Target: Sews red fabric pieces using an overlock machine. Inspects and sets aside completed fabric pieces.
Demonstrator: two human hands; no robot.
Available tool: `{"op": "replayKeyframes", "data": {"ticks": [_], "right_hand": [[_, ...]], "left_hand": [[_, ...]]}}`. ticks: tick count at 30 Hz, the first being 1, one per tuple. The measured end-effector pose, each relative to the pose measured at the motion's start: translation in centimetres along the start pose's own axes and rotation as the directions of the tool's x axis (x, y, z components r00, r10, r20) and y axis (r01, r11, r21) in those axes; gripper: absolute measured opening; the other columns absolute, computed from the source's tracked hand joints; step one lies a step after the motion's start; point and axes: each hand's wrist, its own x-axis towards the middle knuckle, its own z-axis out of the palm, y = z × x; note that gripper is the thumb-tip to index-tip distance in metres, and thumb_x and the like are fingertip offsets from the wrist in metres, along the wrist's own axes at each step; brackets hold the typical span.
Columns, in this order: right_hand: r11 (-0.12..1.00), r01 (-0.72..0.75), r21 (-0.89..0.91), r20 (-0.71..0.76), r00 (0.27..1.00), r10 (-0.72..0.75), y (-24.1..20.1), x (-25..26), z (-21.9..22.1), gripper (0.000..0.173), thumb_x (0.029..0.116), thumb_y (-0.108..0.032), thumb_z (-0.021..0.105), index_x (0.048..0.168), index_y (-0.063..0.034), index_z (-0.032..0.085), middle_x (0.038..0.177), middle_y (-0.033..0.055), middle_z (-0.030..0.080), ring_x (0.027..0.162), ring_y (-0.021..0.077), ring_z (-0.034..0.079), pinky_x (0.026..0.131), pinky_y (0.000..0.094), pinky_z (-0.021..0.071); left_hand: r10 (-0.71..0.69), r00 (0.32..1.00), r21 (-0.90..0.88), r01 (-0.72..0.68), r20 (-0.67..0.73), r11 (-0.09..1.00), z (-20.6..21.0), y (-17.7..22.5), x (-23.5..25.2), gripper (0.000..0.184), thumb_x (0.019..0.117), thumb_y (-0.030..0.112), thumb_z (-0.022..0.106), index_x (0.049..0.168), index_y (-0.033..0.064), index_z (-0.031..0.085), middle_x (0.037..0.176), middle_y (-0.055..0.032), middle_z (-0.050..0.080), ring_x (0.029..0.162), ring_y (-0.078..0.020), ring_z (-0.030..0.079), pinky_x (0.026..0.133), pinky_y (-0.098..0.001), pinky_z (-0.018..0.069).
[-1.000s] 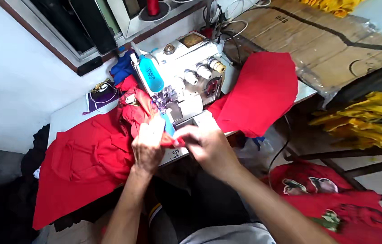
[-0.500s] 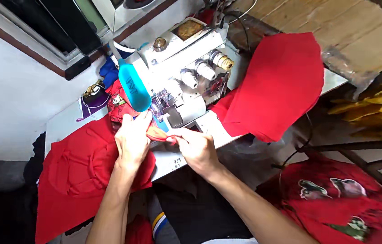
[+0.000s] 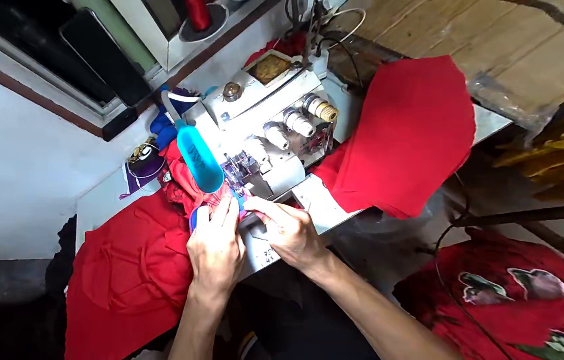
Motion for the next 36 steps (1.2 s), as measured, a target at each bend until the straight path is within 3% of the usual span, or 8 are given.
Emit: {"op": "replayKeyframes", "data": {"ticks": [8,12,18,21,24,27,31,36], "right_hand": [[0.999,-0.03,-0.026,0.07,0.997,0.031,-1.7,-1.7,0.2,0.025,0.0987,-0.021,0.063,0.112,-0.0067,0.078,0.093,0.0038,0.078,0.084,0.0103,0.075,0.078,0.0255,0.0613],[0.993,0.026,0.116,0.346,0.936,-0.065,-1.5,-1.4,0.6,0.036,0.1008,-0.019,0.059,0.135,-0.0125,0.069,0.086,0.008,0.076,0.075,0.0218,0.075,0.07,0.0428,0.0625],[0.984,-0.064,-0.168,0.254,0.961,0.106,4.3,2.2,-6.5,0.015,0.0814,-0.01,0.059,0.078,-0.0079,0.073,0.067,0.0065,0.067,0.062,0.022,0.067,0.056,0.0474,0.0509],[0.974,-0.177,0.144,0.447,0.889,0.096,0.8,2.8,-7.3,0.033,0.0946,-0.012,0.059,0.124,-0.0158,0.074,0.102,-0.0037,0.077,0.091,0.007,0.072,0.082,0.0311,0.06],[0.758,-0.32,0.568,0.551,0.832,-0.062,-2.2,3.2,-12.2,0.067,0.0942,-0.039,0.068,0.154,-0.0188,0.047,0.146,0.0025,0.058,0.128,0.0202,0.06,0.103,0.0368,0.0555],[0.876,-0.161,0.455,0.54,0.832,-0.128,-6.9,2.0,-14.6,0.067,0.094,-0.049,0.07,0.149,-0.017,0.05,0.143,-0.0046,0.061,0.129,0.0058,0.057,0.108,0.0279,0.0506],[0.995,0.061,0.083,0.302,0.95,-0.084,-6.6,0.9,-11.6,0.025,0.0973,-0.024,0.057,0.111,-0.0171,0.078,0.111,-0.0037,0.076,0.103,0.0071,0.071,0.091,0.0316,0.0602],[0.962,0.039,-0.269,0.209,0.978,0.019,-4.4,-0.3,-14.6,0.033,0.0885,-0.021,0.054,0.109,-0.0138,0.079,0.111,0.0032,0.077,0.104,0.0187,0.073,0.087,0.0421,0.0586]], "left_hand": [[-0.333,0.847,0.06,0.339,0.415,0.939,-0.7,-1.0,4.4,0.042,0.0987,0.018,0.056,0.14,0.0112,0.064,0.151,-0.0067,0.054,0.131,-0.0371,0.053,0.088,-0.0552,0.053],[-0.269,0.928,0.082,0.257,0.258,0.963,-5.1,2.5,-1.9,0.03,0.0891,0.013,0.06,0.113,0.0042,0.076,0.119,-0.0171,0.072,0.103,-0.0365,0.071,0.073,-0.0491,0.06],[0.012,0.953,-0.302,0.084,0.303,0.95,-9.4,-0.2,-2.7,0.016,0.0805,0.019,0.071,0.088,0.0049,0.071,0.075,-0.0093,0.068,0.066,-0.0238,0.069,0.055,-0.0453,0.0553],[0.178,0.957,-0.822,0.092,0.229,0.562,-11.7,6.3,-2.4,0.022,0.0901,0.019,0.076,0.086,-0.0012,0.068,0.07,-0.0095,0.067,0.063,-0.0146,0.065,0.057,-0.0319,0.0521],[0.133,0.982,-0.957,0.095,0.136,0.276,-13.0,6.6,-1.8,0.039,0.1009,0.019,0.063,0.126,-0.012,0.061,0.105,-0.0131,0.072,0.09,-0.0075,0.07,0.083,-0.0271,0.0604],[0.172,0.979,-0.976,0.07,0.107,0.204,-15.3,7.1,-2.7,0.049,0.1023,0.02,0.061,0.131,-0.0188,0.052,0.11,-0.0192,0.07,0.095,-0.0096,0.068,0.091,-0.0266,0.0562],[0.146,0.976,-0.938,0.106,0.162,0.331,-19.6,5.4,-6.6,0.039,0.0936,0.028,0.073,0.112,-0.0065,0.068,0.095,-0.0116,0.074,0.09,-0.0069,0.069,0.082,-0.0239,0.0562],[-0.168,0.928,-0.839,0.372,0.332,0.398,-24.2,-5.1,-14.2,0.019,0.095,0.027,0.072,0.114,0.0252,0.073,0.094,0.0133,0.074,0.076,0.004,0.067,0.068,-0.0185,0.0578]]}}
